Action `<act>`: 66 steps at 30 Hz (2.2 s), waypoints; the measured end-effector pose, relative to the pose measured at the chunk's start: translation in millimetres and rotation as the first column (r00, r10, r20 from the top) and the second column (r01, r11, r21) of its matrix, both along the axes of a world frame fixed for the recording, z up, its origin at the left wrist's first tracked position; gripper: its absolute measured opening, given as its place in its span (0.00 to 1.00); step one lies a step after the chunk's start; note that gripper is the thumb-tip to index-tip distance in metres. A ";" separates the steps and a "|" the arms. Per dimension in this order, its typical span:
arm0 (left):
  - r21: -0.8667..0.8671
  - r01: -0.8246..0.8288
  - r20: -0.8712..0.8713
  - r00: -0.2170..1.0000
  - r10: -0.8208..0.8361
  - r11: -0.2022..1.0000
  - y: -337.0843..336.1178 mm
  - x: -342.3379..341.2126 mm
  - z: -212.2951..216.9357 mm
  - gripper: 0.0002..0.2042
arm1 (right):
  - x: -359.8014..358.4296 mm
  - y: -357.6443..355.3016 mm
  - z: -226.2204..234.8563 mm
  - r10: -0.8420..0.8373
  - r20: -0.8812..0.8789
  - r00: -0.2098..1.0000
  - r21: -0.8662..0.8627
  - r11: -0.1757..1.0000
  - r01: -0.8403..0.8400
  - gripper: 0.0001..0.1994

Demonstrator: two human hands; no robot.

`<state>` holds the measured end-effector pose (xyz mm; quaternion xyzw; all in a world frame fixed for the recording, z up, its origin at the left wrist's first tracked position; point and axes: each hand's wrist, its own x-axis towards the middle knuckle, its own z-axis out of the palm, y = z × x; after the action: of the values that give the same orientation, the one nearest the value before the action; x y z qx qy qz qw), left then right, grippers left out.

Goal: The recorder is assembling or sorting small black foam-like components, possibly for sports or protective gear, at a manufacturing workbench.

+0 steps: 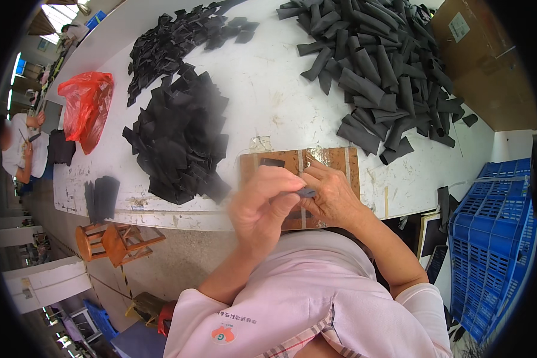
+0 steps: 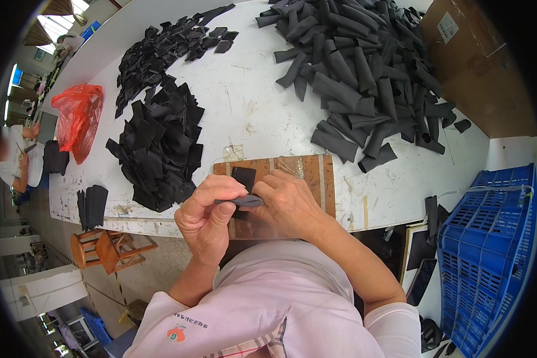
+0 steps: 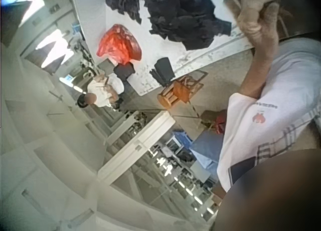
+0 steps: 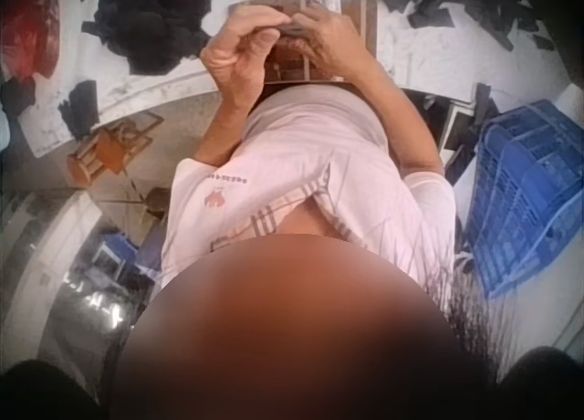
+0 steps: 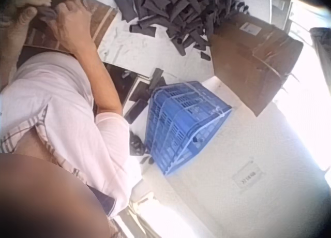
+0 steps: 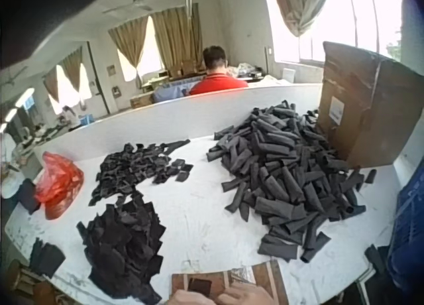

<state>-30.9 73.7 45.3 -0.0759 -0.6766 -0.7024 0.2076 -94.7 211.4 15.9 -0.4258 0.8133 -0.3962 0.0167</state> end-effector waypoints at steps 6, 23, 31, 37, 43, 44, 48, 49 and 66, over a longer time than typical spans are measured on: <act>0.541 -0.039 0.046 0.999 0.017 0.840 -16.5 4.3 5.2 0.09 | -0.1 -3.0 24.1 0.024 -0.107 0.994 0.044 0.999 -0.020 0.11; -0.136 -0.331 0.373 0.856 0.358 0.934 -26.6 -12.8 -43.9 0.08 | -8.0 -5.8 36.2 0.160 0.189 0.969 -0.223 0.968 -0.117 0.14; -0.857 -0.128 0.188 0.824 0.534 0.499 -50.0 -26.2 -123.9 0.08 | -9.6 18.4 1.3 -0.053 0.798 0.600 -0.210 0.910 0.359 0.23; -0.905 -0.123 0.122 0.843 0.525 0.408 -48.2 -29.5 -123.9 0.07 | 38.3 13.6 -17.0 -0.177 0.692 0.700 0.050 0.979 0.198 0.17; -0.912 -0.137 0.130 0.798 0.588 0.388 -46.1 -25.2 -121.5 0.07 | 44.4 11.2 -15.5 -0.193 0.571 0.798 0.128 0.981 0.145 0.14; -0.911 -0.119 0.132 0.823 0.552 0.396 -49.3 -24.9 -122.5 0.08 | 45.5 11.2 -16.1 -0.193 0.549 0.813 0.136 0.981 0.141 0.13; -0.279 -0.164 0.595 0.744 0.304 0.946 -54.8 7.9 -114.2 0.05 | 50.2 19.7 -15.8 -0.175 0.391 0.904 0.059 0.985 0.165 0.11; -0.274 -0.158 0.599 0.744 0.297 0.949 -48.2 17.9 -103.4 0.05 | 52.7 22.9 -14.3 -0.182 0.393 0.901 0.065 0.983 0.170 0.11; 0.711 0.091 0.496 0.637 -0.589 0.697 -14.2 29.8 -24.1 0.14 | 29.9 37.1 8.3 0.045 0.670 0.741 -0.170 0.981 0.094 0.06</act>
<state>-1.0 59.6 21.2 0.1318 -0.3982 -0.8864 -0.1956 -64.8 248.5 24.2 -0.2434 0.7159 -0.5997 0.2619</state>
